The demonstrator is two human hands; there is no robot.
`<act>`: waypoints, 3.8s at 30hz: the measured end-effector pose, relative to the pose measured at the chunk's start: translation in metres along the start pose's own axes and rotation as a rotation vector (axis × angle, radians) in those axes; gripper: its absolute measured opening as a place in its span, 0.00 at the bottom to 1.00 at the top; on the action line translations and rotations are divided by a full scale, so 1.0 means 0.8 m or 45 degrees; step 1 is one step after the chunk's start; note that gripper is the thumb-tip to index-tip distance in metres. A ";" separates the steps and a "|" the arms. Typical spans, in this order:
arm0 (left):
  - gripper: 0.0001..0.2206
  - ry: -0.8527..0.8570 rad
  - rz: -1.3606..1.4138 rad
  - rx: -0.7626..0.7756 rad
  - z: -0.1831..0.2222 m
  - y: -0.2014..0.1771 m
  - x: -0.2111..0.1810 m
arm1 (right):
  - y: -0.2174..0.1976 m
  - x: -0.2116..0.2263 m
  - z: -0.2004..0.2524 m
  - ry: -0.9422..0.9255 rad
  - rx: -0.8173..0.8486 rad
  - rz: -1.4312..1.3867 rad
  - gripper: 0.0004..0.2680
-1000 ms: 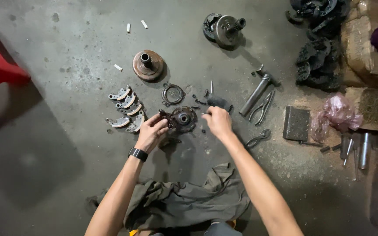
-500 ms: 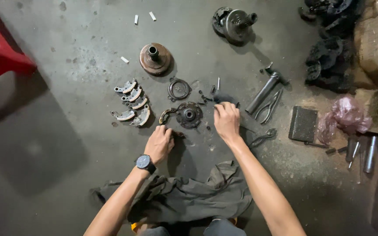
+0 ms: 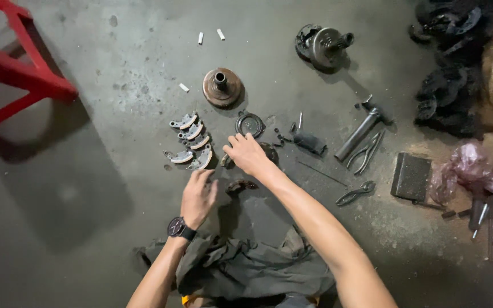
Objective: Cleaning and assembling the centrifugal clutch components of a motorcycle engine.
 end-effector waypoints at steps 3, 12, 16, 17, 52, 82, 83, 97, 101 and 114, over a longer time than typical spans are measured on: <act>0.11 -0.129 0.057 -0.157 -0.005 -0.010 0.013 | -0.067 0.029 0.026 0.054 -0.041 -0.263 0.13; 0.10 -0.070 0.148 -0.245 -0.016 -0.003 -0.001 | -0.065 0.073 0.072 0.149 0.118 -0.373 0.19; 0.11 -0.058 0.212 -0.231 -0.024 -0.013 -0.011 | 0.009 0.077 0.065 0.168 0.187 -0.183 0.16; 0.10 -0.042 0.195 -0.221 -0.026 -0.014 -0.014 | 0.029 0.079 0.066 0.168 0.193 -0.255 0.12; 0.14 0.090 0.001 0.590 -0.191 0.145 -0.147 | -0.348 -0.639 0.329 1.270 -2.154 -2.290 0.28; 0.12 0.010 -0.210 0.283 -0.104 -0.042 0.083 | -0.053 -0.075 0.153 1.180 0.113 -0.484 0.13; 0.12 0.021 -0.202 0.250 -0.094 -0.040 0.083 | -0.048 -0.078 0.160 1.205 0.121 -0.487 0.12; 0.24 0.164 -0.552 0.104 -0.054 0.029 0.074 | -0.017 -0.045 0.168 1.327 -0.192 -1.287 0.09; 0.19 -0.006 -0.476 0.155 -0.060 0.051 0.103 | -0.015 -0.046 0.172 1.171 -0.266 -1.299 0.09; 0.23 -0.499 1.484 0.115 -0.075 0.119 0.006 | -0.039 0.008 0.109 0.839 -0.722 -3.154 0.13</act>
Point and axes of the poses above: each hand's wrist, its own z-axis away from the middle knuckle, its own y-axis out of the palm, x = y × z, the point moved 5 cm from there along -z, towards the middle knuckle, and after that the axes turned 11 degrees about -z, right-handed, at the moved point
